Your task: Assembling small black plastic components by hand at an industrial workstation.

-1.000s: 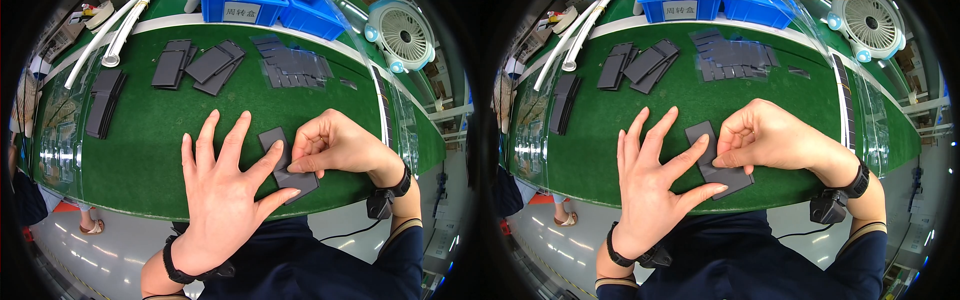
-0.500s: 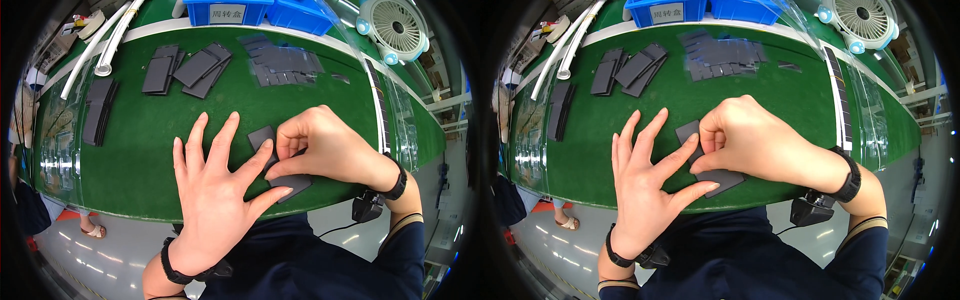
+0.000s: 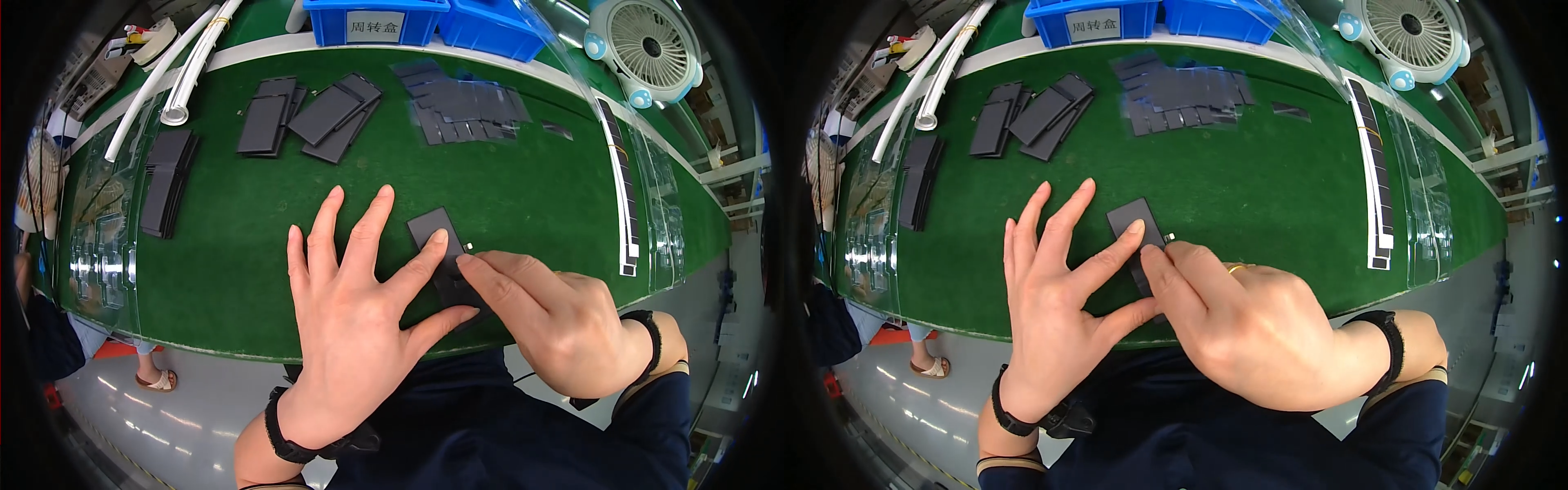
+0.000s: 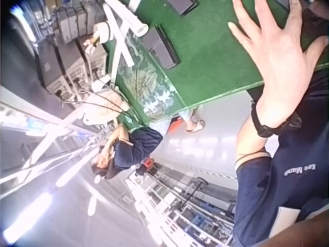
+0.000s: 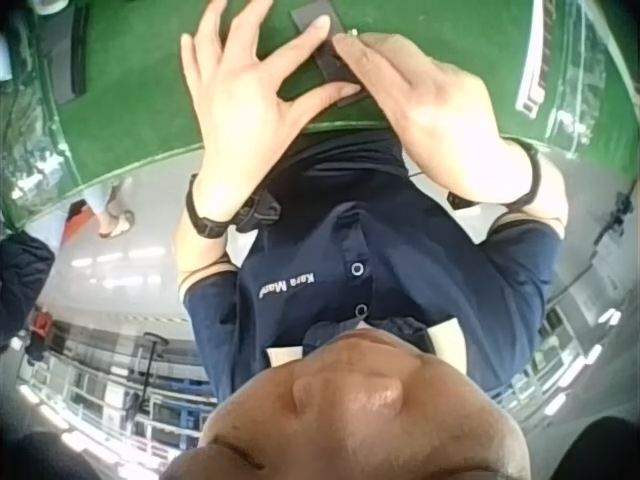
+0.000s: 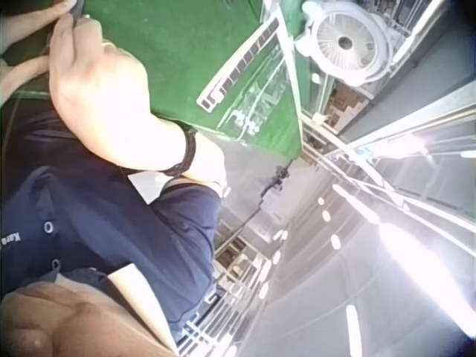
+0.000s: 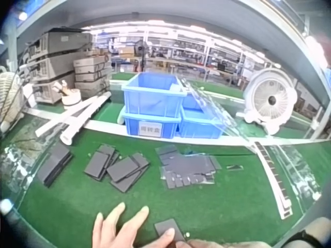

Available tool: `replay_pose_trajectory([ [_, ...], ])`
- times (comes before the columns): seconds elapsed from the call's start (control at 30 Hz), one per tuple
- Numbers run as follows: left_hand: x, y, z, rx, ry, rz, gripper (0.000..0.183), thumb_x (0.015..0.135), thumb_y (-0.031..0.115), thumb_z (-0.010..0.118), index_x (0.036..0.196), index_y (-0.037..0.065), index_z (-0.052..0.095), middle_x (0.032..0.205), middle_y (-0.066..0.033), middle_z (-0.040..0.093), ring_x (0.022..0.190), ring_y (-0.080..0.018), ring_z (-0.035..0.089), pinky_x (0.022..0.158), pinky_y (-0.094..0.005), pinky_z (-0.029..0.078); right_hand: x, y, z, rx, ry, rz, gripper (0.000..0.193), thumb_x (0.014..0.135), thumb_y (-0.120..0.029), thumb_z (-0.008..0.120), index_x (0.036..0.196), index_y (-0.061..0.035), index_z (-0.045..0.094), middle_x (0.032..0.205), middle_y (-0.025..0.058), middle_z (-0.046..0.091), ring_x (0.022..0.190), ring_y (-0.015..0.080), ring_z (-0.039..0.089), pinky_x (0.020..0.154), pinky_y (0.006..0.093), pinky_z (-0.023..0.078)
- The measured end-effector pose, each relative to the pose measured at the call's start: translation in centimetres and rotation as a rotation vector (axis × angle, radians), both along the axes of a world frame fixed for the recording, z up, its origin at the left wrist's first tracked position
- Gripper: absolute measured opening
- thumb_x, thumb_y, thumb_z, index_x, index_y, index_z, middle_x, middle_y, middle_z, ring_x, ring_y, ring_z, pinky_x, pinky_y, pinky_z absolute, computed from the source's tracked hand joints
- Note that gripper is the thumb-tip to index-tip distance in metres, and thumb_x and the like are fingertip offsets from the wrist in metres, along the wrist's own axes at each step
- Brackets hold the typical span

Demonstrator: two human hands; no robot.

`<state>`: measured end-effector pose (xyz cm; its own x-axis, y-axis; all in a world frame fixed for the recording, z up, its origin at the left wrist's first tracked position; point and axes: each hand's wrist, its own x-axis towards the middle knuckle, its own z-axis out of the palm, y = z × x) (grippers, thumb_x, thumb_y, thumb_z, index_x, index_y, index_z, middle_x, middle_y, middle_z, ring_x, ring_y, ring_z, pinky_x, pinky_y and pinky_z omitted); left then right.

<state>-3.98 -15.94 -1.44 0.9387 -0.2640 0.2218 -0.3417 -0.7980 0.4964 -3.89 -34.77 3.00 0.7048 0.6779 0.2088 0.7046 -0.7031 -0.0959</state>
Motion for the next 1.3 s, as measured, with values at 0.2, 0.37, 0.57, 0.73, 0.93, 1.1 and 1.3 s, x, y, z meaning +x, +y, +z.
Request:
replay_pose_trajectory([
  [0.2, -0.2, 0.2, 0.1, 0.021, 0.006, 0.009, 0.059, 0.057, 0.036, 0.087, 0.112, 0.019, 0.073, 0.143, -0.0116, 0.045, 0.133, -0.0414, 0.035, 0.106, -0.0617, 0.026, 0.4, -1.2, 0.8, 0.042, 0.28, 0.018, 0.025, 0.07, -0.004, 0.069, 0.094, -0.0004, 0.062, 0.102, 0.0097, 0.057, 0.063, 0.0174, 0.06, 0.051, 0.0285, 0.05],
  [0.37, -0.1, 0.1, 0.0, -0.012, 0.0, 0.001, 0.058, 0.057, 0.039, 0.087, 0.11, 0.018, 0.074, 0.141, -0.0117, 0.047, 0.133, -0.0417, 0.035, 0.106, -0.0612, 0.026, 0.5, -1.8, 0.6, 0.173, 0.336, 0.023, 0.03, 0.066, -0.011, 0.078, 0.092, -0.0066, 0.064, 0.105, 0.0082, 0.055, 0.086, 0.0245, 0.054, 0.069, 0.036, 0.049],
  [0.57, -0.1, 0.2, 0.0, 0.035, -0.016, 0.001, 0.057, 0.06, 0.043, 0.085, 0.109, 0.017, 0.074, 0.141, -0.0117, 0.047, 0.132, -0.0414, 0.035, 0.105, -0.0613, 0.026, 2.2, -2.5, -0.8, 0.207, 0.254, 0.036, 0.034, 0.063, -0.023, 0.083, 0.089, -0.012, 0.065, 0.108, 0.0066, 0.053, 0.095, 0.0268, 0.048, 0.081, 0.0388, 0.04],
  [0.73, 0.0, -0.2, 0.1, 0.041, -0.011, -0.011, 0.056, 0.06, 0.043, 0.085, 0.109, 0.017, 0.074, 0.14, -0.0117, 0.047, 0.132, -0.0413, 0.035, 0.106, -0.0607, 0.026, 2.4, -2.9, -1.2, 0.198, 0.207, 0.058, 0.03, 0.066, -0.027, 0.082, 0.086, -0.0133, 0.065, 0.102, 0.0033, 0.056, 0.092, 0.0236, 0.049, 0.081, 0.0376, 0.039],
  [0.93, -0.2, 0.0, 0.3, 0.061, -0.006, 0.0, 0.058, 0.06, 0.043, 0.085, 0.11, 0.017, 0.074, 0.141, -0.0116, 0.047, 0.133, -0.0406, 0.035, 0.107, -0.0602, 0.025, 4.8, -1.6, 1.0, 0.374, 0.813, 0.003, 0.012, 0.076, -0.008, 0.073, 0.08, -0.0029, 0.064, 0.071, 0.0081, 0.058, 0.063, 0.0208, 0.057, 0.059, 0.0329, 0.045],
  [1.1, 0.0, -0.1, 0.2, 0.055, 0.0, 0.007, 0.058, 0.059, 0.044, 0.085, 0.11, 0.017, 0.074, 0.141, -0.0116, 0.048, 0.133, -0.0409, 0.035, 0.107, -0.0608, 0.025, 7.8, -0.8, 1.9, 0.229, 0.938, -0.086, 0.01, 0.074, -0.003, 0.07, 0.07, 0.0038, 0.064, 0.062, 0.0121, 0.063, 0.06, 0.0188, 0.063, 0.058, 0.0292, 0.05],
  [1.3, 0.0, 0.1, 0.1, 0.047, 0.001, -0.001, 0.058, 0.058, 0.044, 0.085, 0.108, 0.017, 0.075, 0.14, -0.0124, 0.048, 0.132, -0.0422, 0.036, 0.104, -0.0629, 0.026, 8.5, -0.5, 1.4, 0.179, 0.992, -0.109, 0.009, 0.073, -0.004, 0.071, 0.07, 0.0037, 0.066, 0.063, 0.0122, 0.064, 0.061, 0.0195, 0.065, 0.058, 0.0299, 0.05],
])
